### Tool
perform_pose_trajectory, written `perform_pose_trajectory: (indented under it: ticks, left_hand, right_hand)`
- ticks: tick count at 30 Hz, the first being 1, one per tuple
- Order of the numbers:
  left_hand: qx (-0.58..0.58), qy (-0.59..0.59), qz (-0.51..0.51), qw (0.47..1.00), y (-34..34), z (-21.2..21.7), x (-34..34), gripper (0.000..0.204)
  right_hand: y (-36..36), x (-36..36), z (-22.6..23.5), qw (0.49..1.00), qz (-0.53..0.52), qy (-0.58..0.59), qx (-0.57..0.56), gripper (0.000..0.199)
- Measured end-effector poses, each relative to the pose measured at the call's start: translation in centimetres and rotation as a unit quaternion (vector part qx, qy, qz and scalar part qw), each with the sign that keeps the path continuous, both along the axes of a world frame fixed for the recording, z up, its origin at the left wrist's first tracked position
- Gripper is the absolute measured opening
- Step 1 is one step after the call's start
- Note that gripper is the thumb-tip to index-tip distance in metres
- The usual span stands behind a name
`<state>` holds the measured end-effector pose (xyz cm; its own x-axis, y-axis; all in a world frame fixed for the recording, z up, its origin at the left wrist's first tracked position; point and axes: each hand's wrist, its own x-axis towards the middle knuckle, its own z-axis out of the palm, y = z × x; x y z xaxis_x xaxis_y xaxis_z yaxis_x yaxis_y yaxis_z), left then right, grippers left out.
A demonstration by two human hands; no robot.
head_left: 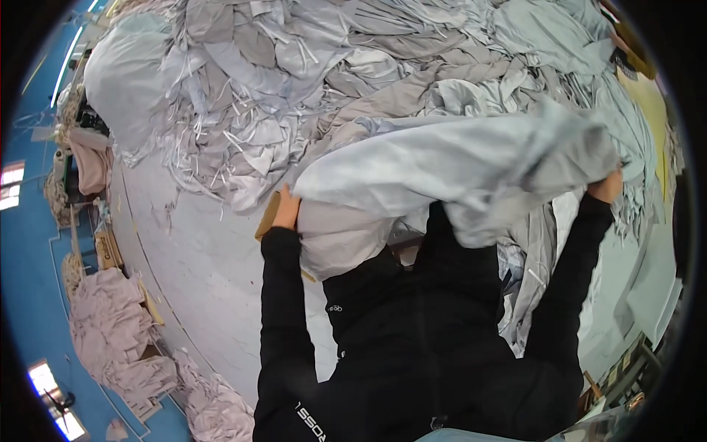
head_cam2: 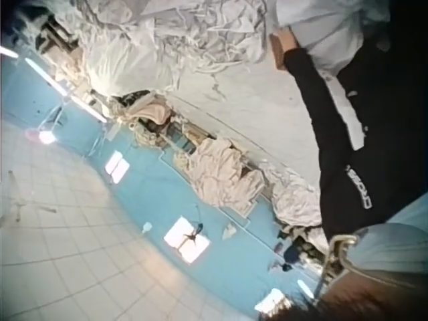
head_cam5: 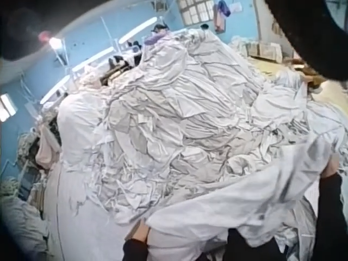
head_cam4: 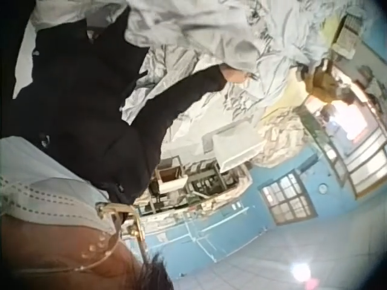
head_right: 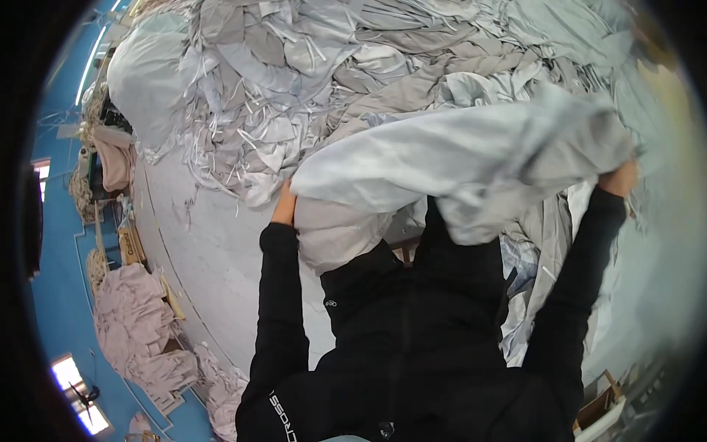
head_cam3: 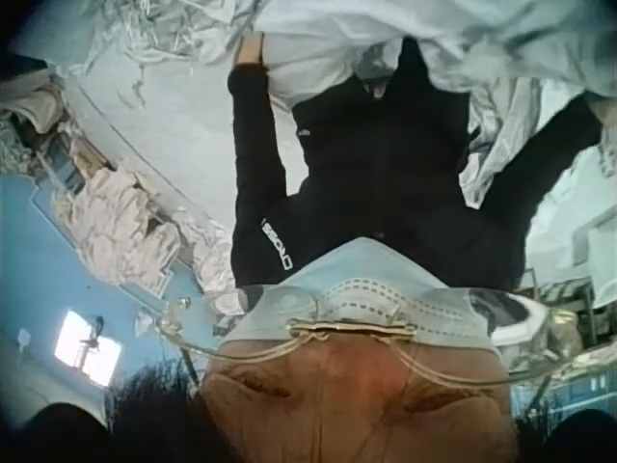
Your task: Stuffing and preparing large pillows in a factory setting using hands and scissors for trimming.
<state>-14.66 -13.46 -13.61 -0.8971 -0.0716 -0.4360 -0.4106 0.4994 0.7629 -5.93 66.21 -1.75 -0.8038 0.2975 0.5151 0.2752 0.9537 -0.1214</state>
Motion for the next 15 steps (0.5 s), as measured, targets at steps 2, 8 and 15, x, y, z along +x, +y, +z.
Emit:
perform_pose_trajectory:
  ticks: [2,8,15]
  left_hand:
    - [0.163,-0.091,0.023,0.982,9.1,1.9,-2.4,0.077]
    - [0.175,-0.003,-0.285,0.942,13.3,10.9,0.4,0.109]
    - [-0.278,0.207,-0.248,0.905,22.2,18.2,8.3,0.110]
  right_hand:
    - [12.4,5.1,-1.6,0.984,-0.152,-0.038,0.083,0.041]
    - [31.0,7.9,2.0,0.978,-0.189,-0.035,0.077,0.048]
    - [19.0,0.1,3.0,0.986,0.147,-0.015,-0.082,0.043]
